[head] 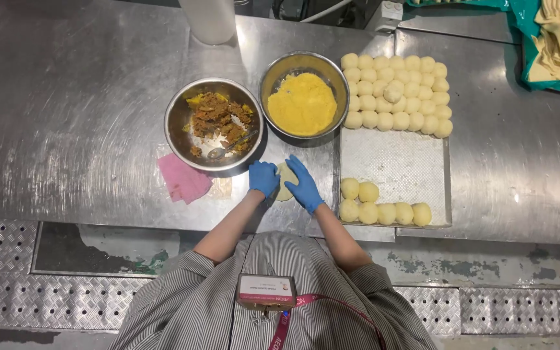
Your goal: Filling and shaping dough balls to make stuffed buns in a bakery kitchen.
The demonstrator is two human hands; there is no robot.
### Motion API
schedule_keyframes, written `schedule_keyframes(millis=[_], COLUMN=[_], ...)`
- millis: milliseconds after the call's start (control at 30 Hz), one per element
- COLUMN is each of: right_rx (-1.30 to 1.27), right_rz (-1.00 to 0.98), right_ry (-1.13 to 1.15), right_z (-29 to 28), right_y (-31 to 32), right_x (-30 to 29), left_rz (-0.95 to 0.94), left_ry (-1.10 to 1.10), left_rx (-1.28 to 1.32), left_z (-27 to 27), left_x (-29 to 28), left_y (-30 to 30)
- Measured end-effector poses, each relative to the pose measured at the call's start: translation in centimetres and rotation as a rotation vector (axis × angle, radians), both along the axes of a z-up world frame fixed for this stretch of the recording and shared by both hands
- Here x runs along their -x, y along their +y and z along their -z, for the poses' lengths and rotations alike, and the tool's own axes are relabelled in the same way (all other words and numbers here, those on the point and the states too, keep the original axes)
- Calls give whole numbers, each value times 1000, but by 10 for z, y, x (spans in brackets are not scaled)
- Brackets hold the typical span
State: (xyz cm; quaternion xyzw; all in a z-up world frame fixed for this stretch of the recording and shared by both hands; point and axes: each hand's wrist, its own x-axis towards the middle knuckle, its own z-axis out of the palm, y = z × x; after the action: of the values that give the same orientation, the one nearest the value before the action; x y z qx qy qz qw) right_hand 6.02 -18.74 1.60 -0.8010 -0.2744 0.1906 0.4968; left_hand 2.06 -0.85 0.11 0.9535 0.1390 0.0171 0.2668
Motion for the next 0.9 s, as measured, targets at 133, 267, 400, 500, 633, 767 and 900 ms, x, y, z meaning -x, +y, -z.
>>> schedule_keyframes(millis=[133, 267, 400, 500, 633, 767, 900], right_rx=[-31, 84, 47, 163, -48, -256, -386], right_rz=[79, 73, 233, 326, -13, 244, 201], right_ry=[-289, 245, 235, -146, -283, -282, 206], right_z=[-18, -12, -113, -186, -221, -217, -146], right_y=[6, -8, 6, 31, 37, 24, 2], right_x=[0, 3, 7, 25, 35, 14, -8], left_rz=[272, 352, -305, -580, -319, -145, -132], left_ry=[-170, -228, -317, 58, -169, -351, -272], left_rx=[-37, 384, 768, 1768, 2456, 2192, 1924], left_z=[-27, -32, -20, -37, -130, -151, -164], left_x=[15, 41, 38, 25, 25, 26, 35], left_y=[20, 20, 10, 5, 10, 14, -10])
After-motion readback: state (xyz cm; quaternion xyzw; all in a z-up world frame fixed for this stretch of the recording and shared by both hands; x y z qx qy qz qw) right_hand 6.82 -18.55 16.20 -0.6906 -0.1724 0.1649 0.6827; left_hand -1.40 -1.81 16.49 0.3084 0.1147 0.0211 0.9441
